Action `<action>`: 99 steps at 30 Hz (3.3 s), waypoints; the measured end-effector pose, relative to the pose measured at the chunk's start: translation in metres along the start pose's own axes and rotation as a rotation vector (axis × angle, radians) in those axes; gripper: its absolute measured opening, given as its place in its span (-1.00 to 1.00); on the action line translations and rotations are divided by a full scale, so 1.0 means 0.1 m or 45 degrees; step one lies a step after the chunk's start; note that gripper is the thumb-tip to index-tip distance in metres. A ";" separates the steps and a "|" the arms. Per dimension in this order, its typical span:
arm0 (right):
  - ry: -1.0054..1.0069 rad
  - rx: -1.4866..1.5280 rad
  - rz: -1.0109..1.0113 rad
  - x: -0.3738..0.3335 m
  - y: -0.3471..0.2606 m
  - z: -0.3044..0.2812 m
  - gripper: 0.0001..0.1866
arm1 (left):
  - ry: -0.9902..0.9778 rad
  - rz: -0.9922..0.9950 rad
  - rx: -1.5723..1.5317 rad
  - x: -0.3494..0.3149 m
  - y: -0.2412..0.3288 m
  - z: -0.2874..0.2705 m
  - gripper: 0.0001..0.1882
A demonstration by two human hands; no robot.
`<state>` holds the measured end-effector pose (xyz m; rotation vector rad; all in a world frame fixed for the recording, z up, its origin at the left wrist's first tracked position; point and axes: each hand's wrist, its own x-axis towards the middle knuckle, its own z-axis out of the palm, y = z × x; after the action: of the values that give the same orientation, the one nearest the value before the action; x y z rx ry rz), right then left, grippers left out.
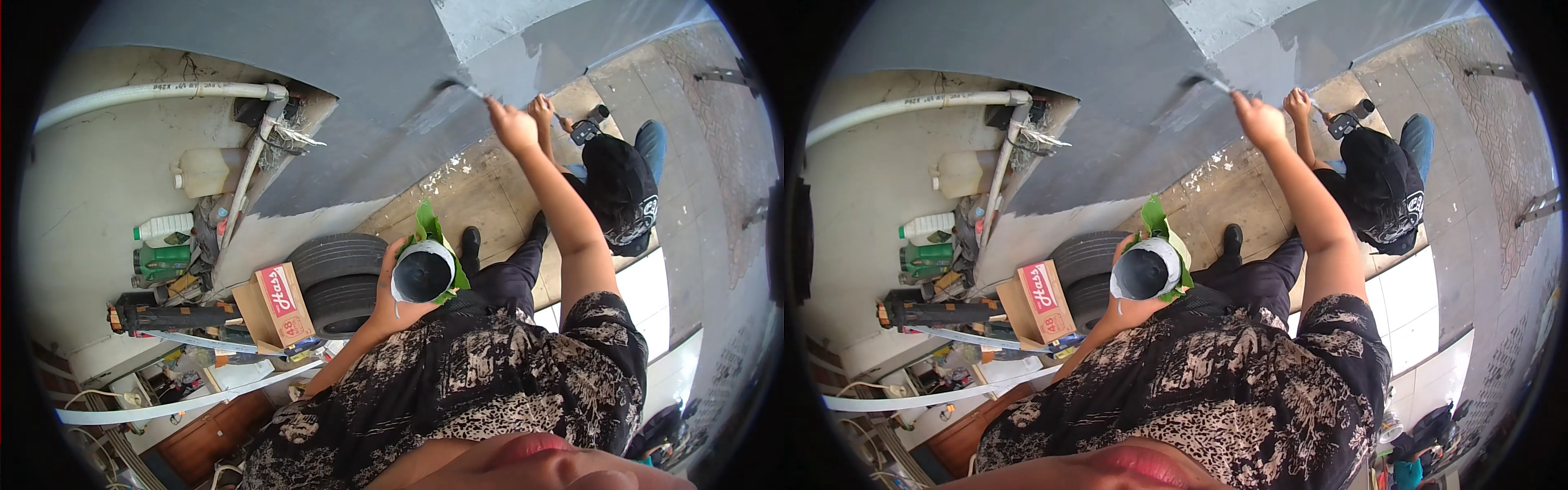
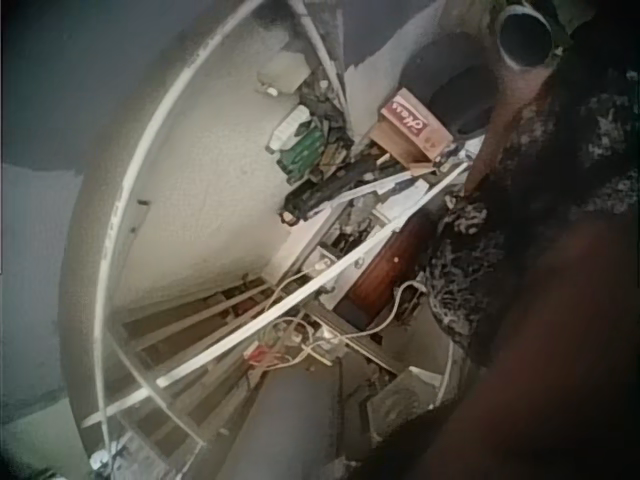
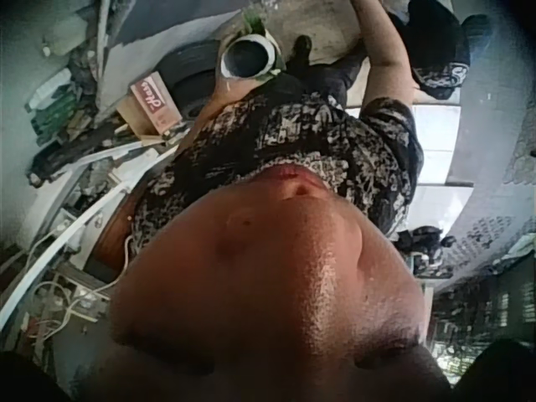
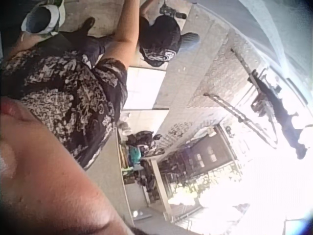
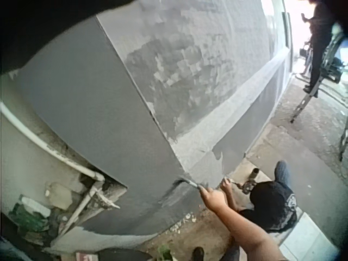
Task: Painting a gray wall with a brush while holding a small paint container.
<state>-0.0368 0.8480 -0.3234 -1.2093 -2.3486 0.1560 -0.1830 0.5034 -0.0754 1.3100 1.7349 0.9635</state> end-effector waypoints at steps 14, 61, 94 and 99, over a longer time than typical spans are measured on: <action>0.046 0.106 -0.074 -0.05 0.04 -0.09 -0.63 | -0.024 0.031 -0.016 0.14 0.00 0.01 0.20; -0.347 0.248 -0.056 -0.63 -1.38 0.69 -0.53 | -0.017 -0.021 -0.167 -0.07 -0.38 -0.18 0.15; -0.154 0.150 0.169 -0.22 -0.31 0.61 -0.63 | -0.091 0.022 -0.151 0.07 -0.32 -0.01 0.17; 0.023 0.200 0.195 -0.41 -0.06 0.49 -0.66 | -0.066 0.071 -0.100 0.09 -0.34 -0.02 0.17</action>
<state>-0.0445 0.8179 -0.3792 -1.3056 -2.1830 0.3724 -0.2006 0.5052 -0.1063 1.3274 1.6132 1.0106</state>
